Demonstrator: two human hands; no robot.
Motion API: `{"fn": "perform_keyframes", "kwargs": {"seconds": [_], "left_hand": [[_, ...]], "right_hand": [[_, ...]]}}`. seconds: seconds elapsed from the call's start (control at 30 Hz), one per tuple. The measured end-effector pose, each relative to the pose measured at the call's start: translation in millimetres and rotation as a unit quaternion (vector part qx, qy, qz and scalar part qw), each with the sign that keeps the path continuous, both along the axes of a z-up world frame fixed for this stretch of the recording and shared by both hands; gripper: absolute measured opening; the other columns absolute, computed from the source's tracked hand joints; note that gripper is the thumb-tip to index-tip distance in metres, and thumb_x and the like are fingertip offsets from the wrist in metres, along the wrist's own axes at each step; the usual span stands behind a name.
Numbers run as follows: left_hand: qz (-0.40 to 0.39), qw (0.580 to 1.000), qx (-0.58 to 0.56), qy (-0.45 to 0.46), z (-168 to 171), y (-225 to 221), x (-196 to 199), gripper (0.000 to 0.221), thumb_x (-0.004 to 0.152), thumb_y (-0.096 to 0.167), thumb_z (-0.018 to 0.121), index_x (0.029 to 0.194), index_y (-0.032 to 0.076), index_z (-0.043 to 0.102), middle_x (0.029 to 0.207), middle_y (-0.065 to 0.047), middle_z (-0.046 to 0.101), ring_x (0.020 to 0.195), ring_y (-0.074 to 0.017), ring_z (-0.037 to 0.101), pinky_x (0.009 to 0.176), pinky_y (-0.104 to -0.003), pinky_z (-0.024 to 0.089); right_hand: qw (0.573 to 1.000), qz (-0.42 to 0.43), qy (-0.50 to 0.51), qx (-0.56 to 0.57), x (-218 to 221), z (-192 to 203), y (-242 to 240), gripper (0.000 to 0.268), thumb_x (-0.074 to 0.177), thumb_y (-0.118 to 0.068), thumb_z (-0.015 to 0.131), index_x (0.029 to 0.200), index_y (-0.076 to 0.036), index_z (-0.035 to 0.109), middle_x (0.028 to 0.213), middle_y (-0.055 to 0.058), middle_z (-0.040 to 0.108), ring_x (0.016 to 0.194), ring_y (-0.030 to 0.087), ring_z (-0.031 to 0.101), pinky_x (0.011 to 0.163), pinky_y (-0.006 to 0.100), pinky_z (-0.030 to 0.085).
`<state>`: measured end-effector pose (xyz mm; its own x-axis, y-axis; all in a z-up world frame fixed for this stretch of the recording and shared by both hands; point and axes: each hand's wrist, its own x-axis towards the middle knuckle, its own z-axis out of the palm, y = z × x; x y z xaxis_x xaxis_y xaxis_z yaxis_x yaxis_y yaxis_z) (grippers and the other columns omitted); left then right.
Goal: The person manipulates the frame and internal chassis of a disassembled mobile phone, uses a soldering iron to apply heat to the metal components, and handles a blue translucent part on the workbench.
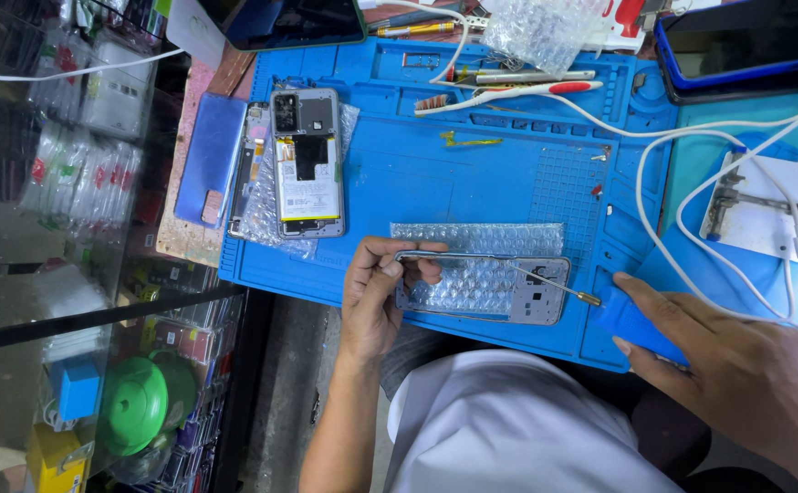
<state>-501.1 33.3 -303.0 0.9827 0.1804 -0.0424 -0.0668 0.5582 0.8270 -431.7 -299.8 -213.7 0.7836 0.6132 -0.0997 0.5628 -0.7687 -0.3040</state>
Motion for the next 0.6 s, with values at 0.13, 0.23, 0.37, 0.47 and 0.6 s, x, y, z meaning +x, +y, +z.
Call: {"fn": "perform_keyframes", "kwargs": {"seconds": [0.13, 0.23, 0.37, 0.47, 0.6], "left_hand": [[0.007, 1.0, 0.003, -0.007, -0.8, -0.9, -1.1, 0.017, 0.109, 0.007, 0.046, 0.121, 0.004, 0.057, 0.126, -0.029, 0.068, 0.101, -0.0226, 0.068, 0.095, -0.038, 0.056], [0.012, 1.0, -0.002, -0.01, -2.4, -1.7, -1.6, 0.016, 0.108, 0.006, 0.047, 0.121, 0.003, 0.057, 0.125, -0.028, 0.068, 0.101, -0.023, 0.068, 0.096, -0.039, 0.056], [0.016, 1.0, 0.002, -0.022, -2.5, -2.8, -2.9, 0.016, 0.108, 0.005, 0.046, 0.12, 0.004, 0.057, 0.126, -0.027, 0.068, 0.101, -0.0225, 0.068, 0.096, -0.038, 0.056], [0.019, 0.999, 0.015, -0.024, -1.4, -3.3, -3.4, 0.016, 0.109, 0.005, 0.045, 0.12, 0.003, 0.056, 0.126, -0.027, 0.068, 0.101, -0.0224, 0.068, 0.096, -0.038, 0.056], [0.019, 0.999, 0.021, -0.024, 0.3, -3.0, -2.1, 0.017, 0.109, 0.004, 0.043, 0.121, 0.004, 0.055, 0.126, -0.026, 0.068, 0.101, -0.0224, 0.068, 0.096, -0.038, 0.055]], "right_hand": [[0.999, 0.0, -0.039, -0.011, -5.5, -1.2, -1.7, 0.072, 0.076, -0.043, 0.075, 0.143, -0.02, 0.061, 0.103, 0.004, 0.076, 0.076, 0.02, 0.073, 0.064, 0.034, 0.056], [0.997, 0.001, -0.074, 0.029, -10.7, -1.1, -4.0, 0.067, 0.077, -0.041, 0.074, 0.139, -0.018, 0.064, 0.104, 0.005, 0.076, 0.078, 0.02, 0.072, 0.065, 0.034, 0.056], [0.997, -0.008, -0.069, 0.026, -13.7, 1.9, -4.9, 0.067, 0.077, -0.04, 0.075, 0.139, -0.018, 0.065, 0.102, 0.004, 0.077, 0.079, 0.019, 0.072, 0.064, 0.033, 0.056], [0.996, -0.001, -0.085, 0.027, -14.7, 5.3, -4.2, 0.067, 0.077, -0.04, 0.075, 0.138, -0.017, 0.065, 0.102, 0.003, 0.077, 0.078, 0.019, 0.072, 0.063, 0.032, 0.056], [0.996, -0.017, -0.087, 0.008, -16.9, 5.6, -3.2, 0.065, 0.077, -0.04, 0.076, 0.137, -0.018, 0.066, 0.099, 0.002, 0.077, 0.074, 0.018, 0.072, 0.06, 0.032, 0.055]]}}
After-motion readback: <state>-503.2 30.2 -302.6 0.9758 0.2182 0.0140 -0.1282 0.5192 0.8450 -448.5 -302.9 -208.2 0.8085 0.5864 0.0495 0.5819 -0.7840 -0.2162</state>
